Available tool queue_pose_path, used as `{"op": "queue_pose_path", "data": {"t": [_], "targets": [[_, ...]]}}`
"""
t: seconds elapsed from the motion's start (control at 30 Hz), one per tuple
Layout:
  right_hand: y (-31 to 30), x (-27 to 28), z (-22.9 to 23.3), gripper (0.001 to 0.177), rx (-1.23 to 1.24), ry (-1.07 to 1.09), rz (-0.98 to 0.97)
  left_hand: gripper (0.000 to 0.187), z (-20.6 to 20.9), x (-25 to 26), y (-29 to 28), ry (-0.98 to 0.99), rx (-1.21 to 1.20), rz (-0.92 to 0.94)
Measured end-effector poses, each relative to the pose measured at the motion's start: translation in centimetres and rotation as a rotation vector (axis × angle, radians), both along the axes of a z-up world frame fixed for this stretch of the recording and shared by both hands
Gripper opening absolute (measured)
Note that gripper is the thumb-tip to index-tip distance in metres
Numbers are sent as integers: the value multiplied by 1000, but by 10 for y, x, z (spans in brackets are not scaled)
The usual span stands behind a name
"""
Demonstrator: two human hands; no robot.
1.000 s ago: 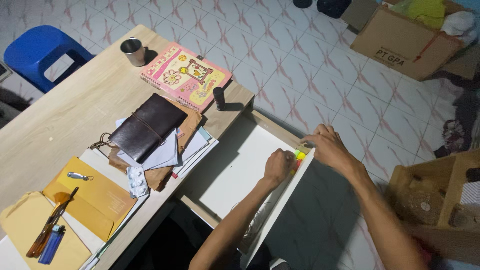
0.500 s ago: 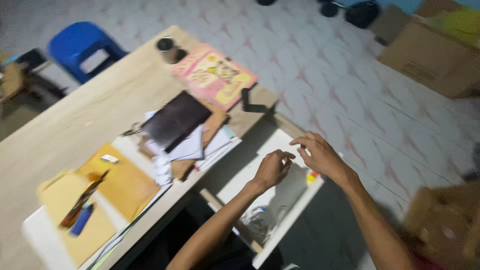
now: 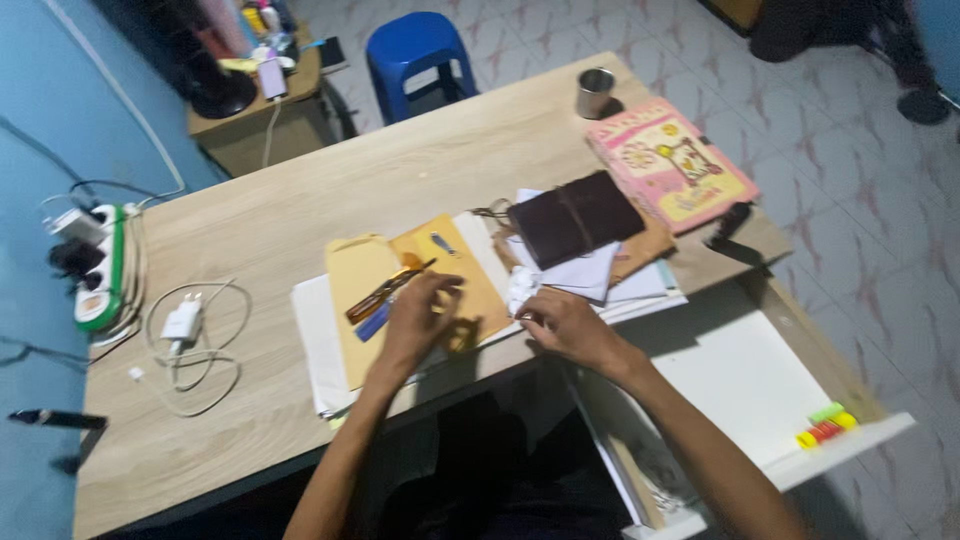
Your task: The person organizes a cluttered desk by placing various items into a drawer. They handle a small white box, a pair of eyeglasses, a black tablet, a coiled white cable, and several highlighters, moving them from the desk surface into the open drawer.
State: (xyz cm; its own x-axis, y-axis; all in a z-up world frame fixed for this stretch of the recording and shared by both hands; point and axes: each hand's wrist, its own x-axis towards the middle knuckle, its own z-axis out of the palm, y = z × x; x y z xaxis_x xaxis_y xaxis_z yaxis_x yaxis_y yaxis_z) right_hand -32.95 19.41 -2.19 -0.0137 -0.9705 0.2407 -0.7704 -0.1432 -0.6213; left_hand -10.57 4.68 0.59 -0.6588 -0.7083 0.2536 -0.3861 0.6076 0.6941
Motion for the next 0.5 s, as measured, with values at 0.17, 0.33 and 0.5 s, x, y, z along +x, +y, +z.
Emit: {"op": "queue_pose_path", "data": {"t": [0.17,0.33,0.5], "targets": [[-78,72,-3,21,0,29,91,24,-7,94,-57,-179,-139,288],[-129,128,10,35,18,16,78,26,-28,130,-85,-182,-11,222],[-148,149,9,37,100,142,126,32,-22,130,-90,-255,107,181]]}}
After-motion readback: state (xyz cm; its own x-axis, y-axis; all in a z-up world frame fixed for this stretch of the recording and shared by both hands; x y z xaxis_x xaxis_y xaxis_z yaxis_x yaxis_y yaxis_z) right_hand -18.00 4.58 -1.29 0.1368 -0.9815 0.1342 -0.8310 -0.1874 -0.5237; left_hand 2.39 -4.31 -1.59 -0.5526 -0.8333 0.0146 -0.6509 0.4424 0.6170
